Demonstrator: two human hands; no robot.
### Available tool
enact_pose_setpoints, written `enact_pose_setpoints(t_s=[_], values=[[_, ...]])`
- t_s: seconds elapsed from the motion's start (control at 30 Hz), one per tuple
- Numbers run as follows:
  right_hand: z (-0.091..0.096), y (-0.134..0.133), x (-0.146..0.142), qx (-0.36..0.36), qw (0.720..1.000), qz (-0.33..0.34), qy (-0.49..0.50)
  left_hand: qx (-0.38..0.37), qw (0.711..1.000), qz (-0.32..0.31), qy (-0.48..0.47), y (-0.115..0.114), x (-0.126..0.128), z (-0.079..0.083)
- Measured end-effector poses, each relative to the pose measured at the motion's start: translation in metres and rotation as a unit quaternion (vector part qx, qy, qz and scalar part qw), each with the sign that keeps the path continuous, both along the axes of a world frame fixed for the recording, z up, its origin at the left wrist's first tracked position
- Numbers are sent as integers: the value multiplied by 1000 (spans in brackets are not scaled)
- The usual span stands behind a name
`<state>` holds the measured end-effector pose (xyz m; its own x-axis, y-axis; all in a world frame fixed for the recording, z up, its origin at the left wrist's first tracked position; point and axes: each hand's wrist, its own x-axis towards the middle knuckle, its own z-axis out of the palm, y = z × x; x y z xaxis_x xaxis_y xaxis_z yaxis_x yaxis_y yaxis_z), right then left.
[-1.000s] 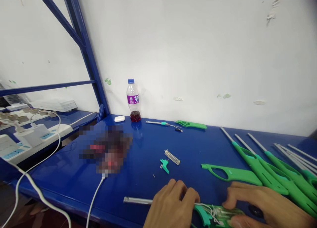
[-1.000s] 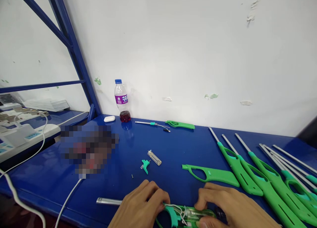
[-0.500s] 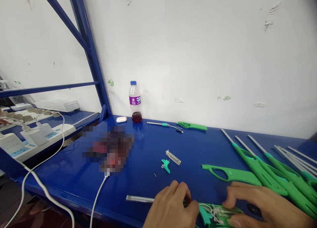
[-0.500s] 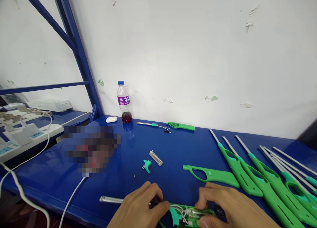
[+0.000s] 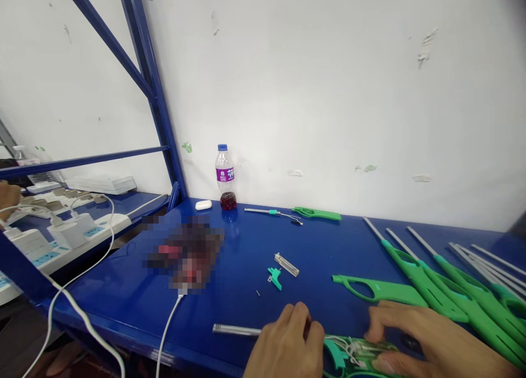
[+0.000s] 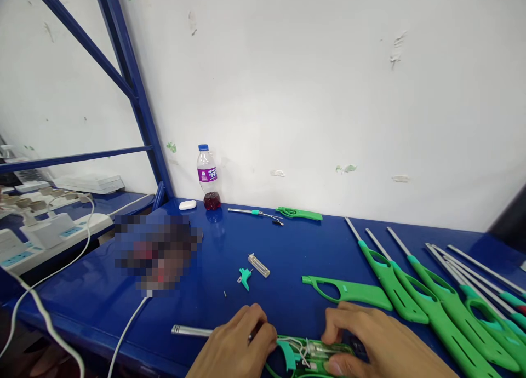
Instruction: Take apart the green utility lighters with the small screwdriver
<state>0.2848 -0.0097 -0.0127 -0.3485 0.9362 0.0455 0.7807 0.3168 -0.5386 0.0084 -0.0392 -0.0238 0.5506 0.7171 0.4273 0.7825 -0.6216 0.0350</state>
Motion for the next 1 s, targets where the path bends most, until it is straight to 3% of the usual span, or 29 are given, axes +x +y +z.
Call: enact_pose_setpoints(t_s=[0.17,0.37,0.47,0.7,1.0], values=[[6,0,-5,-11,1000,-2,11,-18,1000,6,-6,0,2,0],[7,-1,-4,-10,1000,8,0,-140,986,19,89,-3,11,24],[12,-3,-7,-18,1000,10,-14,-173,981,28,87,-6,12,32],[17,-5,-11,-25,999,19,-39,-193,980,48,29,-7,11,32],[12,1,-8,-32,998,29,-35,-197,978,65,28,-2,13,33]])
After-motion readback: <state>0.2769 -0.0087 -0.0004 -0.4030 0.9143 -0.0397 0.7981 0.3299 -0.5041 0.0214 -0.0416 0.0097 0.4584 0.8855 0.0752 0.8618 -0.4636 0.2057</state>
